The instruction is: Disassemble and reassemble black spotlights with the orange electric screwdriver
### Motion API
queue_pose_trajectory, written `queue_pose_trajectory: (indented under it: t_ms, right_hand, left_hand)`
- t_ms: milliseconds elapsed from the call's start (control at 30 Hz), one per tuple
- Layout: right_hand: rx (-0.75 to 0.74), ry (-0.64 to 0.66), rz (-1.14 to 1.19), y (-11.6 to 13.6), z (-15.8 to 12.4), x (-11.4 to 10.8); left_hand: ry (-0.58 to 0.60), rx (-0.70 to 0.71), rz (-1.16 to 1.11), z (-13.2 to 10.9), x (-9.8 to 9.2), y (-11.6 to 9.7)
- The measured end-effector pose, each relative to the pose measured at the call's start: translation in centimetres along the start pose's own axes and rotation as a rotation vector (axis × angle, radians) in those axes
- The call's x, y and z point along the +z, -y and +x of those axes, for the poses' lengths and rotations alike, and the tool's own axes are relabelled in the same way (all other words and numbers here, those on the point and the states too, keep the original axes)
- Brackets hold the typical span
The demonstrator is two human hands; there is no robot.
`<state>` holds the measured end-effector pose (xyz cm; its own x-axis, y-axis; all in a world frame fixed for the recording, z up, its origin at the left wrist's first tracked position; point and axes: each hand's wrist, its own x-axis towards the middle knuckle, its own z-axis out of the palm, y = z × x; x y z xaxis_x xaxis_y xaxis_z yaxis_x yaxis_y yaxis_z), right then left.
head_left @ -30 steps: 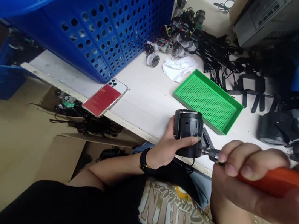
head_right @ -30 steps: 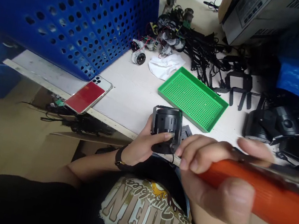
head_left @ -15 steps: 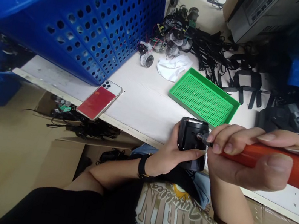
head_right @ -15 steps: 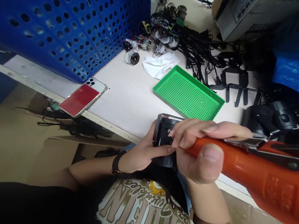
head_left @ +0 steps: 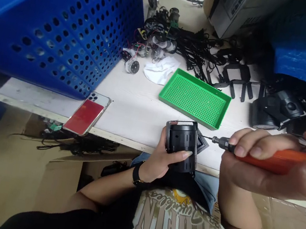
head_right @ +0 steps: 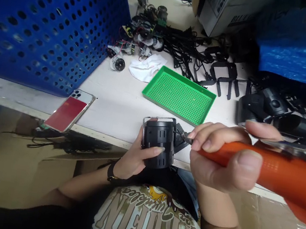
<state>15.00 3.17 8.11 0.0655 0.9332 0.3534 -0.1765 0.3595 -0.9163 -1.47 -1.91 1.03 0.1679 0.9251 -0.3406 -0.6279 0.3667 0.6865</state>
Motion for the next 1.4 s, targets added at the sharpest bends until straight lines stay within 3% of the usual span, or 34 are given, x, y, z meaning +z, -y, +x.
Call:
queue_pose_trajectory:
  t_ms: [167, 367, 533, 700, 933, 1067, 1267, 1400]
  right_hand:
    - [-0.059, -0.052, 0.002, -1.3, 0.3, 0.9]
    - [-0.344, -0.237, 0.145, -3.0, 0.8, 2.6]
    - [-0.304, -0.223, 0.219, -3.1, 1.2, 2.9]
    - [-0.313, -0.235, 0.129, -1.4, 1.2, 1.6]
    - [-0.165, -0.156, 0.100, 1.5, -1.7, -0.4]
    - [-0.245, -0.106, 0.149, 0.6, -2.5, 0.4]
    - [-0.384, 0.002, 0.167, -1.9, -1.4, 1.2]
    - [-0.360, -0.037, 0.198, -2.5, -1.4, 1.3]
  left_hand:
    - [0.008, 0.035, 0.035, -0.1, 0.0, 0.4]
    - [0.036, 0.055, 0.100, -0.2, 0.7, 0.3]
    - [0.029, 0.013, 0.106, 0.0, 1.1, 0.1]
    - [0.001, -0.007, 0.071, 0.4, 0.7, 0.2]
    - [-0.070, 0.083, 0.027, 0.8, -0.7, 0.6]
    - [-0.053, 0.123, 0.041, 1.0, -0.3, 0.6]
    - [-0.076, 0.158, 0.088, 1.1, 1.3, 0.1]
    - [-0.081, 0.133, 0.061, 1.4, 1.4, 0.1]
